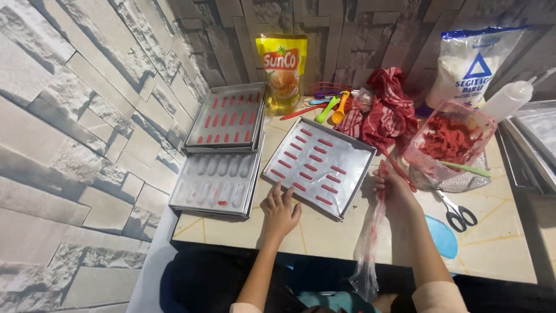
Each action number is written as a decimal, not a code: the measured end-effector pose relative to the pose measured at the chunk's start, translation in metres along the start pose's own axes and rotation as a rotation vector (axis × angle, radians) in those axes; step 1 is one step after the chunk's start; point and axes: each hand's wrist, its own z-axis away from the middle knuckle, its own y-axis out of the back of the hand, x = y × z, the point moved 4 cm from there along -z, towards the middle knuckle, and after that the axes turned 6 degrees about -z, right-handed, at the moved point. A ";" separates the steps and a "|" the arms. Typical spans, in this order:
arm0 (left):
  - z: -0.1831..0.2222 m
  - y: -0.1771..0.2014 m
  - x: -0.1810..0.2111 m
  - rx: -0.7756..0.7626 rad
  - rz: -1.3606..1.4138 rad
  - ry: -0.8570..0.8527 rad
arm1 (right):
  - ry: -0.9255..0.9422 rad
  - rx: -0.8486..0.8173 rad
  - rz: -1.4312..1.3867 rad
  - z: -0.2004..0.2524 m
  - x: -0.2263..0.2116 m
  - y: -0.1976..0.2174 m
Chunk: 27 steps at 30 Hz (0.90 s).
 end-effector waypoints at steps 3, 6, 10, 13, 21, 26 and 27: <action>-0.003 0.006 0.000 -0.039 0.025 -0.005 | 0.026 -0.061 0.339 -0.029 -0.027 0.006; -0.004 0.009 0.000 -0.089 0.081 -0.012 | 0.029 -0.054 0.732 0.020 -0.058 -0.110; -0.005 0.009 0.000 -0.088 0.071 -0.021 | 0.027 -0.170 1.711 -0.038 -0.064 -0.108; -0.004 0.007 0.000 -0.081 0.062 -0.026 | 0.068 -0.162 2.060 -0.067 -0.048 -0.078; -0.006 0.013 0.001 -0.072 0.091 -0.022 | 1.132 -0.724 2.480 -0.084 -0.023 -0.054; -0.010 0.012 0.001 -0.086 0.096 -0.028 | 0.888 -0.598 2.607 -0.090 -0.018 -0.052; -0.009 0.013 0.001 -0.077 0.076 -0.034 | 0.668 -0.382 2.504 -0.093 -0.017 -0.049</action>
